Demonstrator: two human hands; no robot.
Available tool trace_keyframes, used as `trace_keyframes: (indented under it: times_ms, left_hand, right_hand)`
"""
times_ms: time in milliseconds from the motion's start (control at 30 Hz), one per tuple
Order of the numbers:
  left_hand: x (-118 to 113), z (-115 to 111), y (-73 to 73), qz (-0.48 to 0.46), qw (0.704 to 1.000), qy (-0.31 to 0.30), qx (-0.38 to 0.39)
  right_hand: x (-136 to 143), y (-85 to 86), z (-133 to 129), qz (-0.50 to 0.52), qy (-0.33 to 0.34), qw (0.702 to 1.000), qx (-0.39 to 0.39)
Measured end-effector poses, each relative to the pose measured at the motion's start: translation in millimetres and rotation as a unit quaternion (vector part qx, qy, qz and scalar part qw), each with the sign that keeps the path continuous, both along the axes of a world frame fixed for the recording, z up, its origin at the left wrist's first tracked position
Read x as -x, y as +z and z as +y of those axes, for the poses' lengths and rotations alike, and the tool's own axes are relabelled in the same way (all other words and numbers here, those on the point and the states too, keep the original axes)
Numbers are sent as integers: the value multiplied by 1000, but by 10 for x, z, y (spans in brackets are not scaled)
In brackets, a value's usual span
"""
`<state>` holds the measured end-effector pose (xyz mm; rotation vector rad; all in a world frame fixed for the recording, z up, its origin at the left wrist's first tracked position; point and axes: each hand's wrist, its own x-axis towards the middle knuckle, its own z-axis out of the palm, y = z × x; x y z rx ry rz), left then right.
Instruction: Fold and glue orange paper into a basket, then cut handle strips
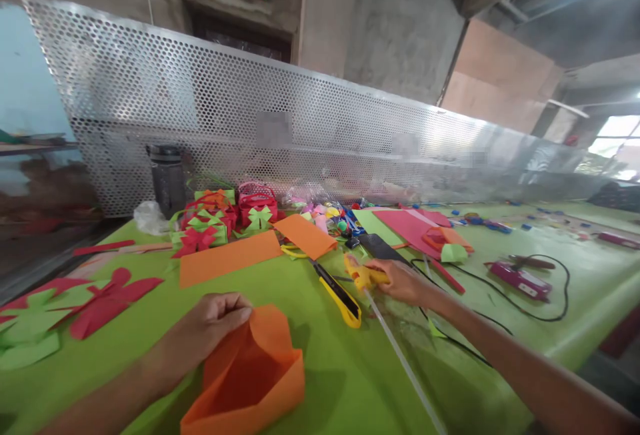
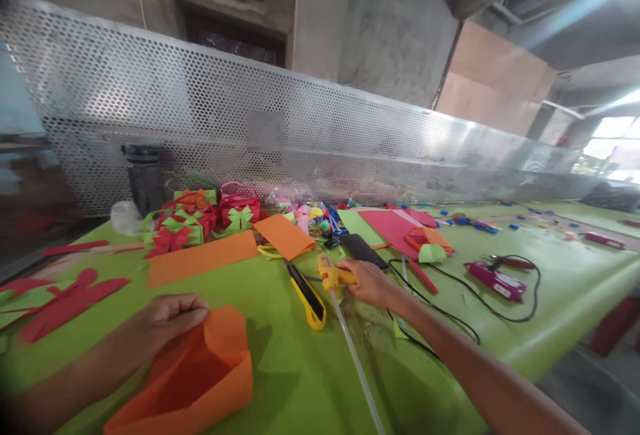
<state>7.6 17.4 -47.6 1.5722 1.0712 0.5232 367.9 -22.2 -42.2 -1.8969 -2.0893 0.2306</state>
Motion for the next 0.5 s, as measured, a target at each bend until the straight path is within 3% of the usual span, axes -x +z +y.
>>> trace_keyframes:
  times_ms: [200, 367, 500]
  left_hand:
    - [11, -9, 85, 43, 998, -15, -37]
    - [-3, -72, 233, 57, 996, -10, -73]
    - [9, -87, 265, 61, 994, 0, -87]
  right_hand:
    - [-1, 0, -41, -109, 30, 993, 39]
    - [114, 11, -9, -183, 29, 983, 4]
    - [233, 48, 24, -235, 57, 970, -7]
